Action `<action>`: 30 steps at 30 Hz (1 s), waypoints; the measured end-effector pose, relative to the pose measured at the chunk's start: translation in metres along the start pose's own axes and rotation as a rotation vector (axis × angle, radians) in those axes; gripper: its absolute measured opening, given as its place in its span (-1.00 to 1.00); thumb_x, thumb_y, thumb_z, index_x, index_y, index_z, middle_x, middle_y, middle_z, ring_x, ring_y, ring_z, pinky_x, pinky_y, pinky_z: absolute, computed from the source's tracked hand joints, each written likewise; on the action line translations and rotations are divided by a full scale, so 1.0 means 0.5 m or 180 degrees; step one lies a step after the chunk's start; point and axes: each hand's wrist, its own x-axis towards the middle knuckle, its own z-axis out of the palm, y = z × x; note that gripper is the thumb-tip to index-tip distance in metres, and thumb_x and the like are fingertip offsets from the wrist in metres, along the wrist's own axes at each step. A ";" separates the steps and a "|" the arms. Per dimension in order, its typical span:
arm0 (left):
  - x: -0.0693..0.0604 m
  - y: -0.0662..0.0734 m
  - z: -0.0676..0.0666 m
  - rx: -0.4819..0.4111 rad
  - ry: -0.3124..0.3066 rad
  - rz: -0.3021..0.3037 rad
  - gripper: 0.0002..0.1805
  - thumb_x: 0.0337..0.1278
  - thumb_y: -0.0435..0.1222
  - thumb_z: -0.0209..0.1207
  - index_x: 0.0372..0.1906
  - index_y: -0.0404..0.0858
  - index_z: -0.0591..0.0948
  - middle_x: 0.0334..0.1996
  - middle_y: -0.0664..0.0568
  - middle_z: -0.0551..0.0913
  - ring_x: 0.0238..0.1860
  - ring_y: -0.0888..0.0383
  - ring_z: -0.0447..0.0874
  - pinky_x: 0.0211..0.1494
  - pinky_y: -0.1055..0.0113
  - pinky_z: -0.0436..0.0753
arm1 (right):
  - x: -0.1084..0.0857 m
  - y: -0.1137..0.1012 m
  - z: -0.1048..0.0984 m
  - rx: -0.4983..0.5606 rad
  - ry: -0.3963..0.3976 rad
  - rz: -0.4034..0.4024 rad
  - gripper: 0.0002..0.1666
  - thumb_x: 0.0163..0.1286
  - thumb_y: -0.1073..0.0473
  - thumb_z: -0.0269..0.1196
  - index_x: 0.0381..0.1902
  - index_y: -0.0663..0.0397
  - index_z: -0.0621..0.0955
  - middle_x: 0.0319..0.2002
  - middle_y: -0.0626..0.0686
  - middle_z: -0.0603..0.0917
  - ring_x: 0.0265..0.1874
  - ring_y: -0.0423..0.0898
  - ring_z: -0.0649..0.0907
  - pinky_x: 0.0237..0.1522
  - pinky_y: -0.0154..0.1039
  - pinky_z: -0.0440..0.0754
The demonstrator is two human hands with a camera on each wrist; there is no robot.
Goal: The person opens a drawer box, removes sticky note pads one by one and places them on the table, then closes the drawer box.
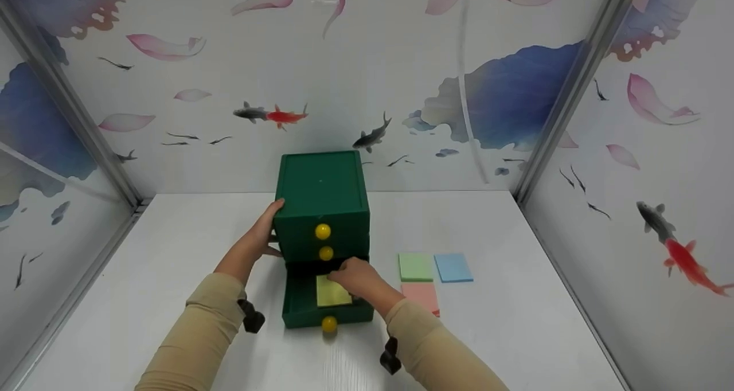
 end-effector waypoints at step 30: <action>-0.003 -0.004 0.000 -0.0024 0.0004 0.0062 -0.05 0.23 0.34 -0.22 0.58 0.05 -0.22 0.50 -0.25 -0.14 0.34 -0.40 0.08 0.20 -0.38 0.26 | 0.056 -0.015 0.066 0.0608 0.0007 0.0754 -0.22 0.36 -0.19 0.17 0.33 0.23 0.38 0.07 0.20 0.54 -0.01 0.13 0.57 0.02 0.08 0.55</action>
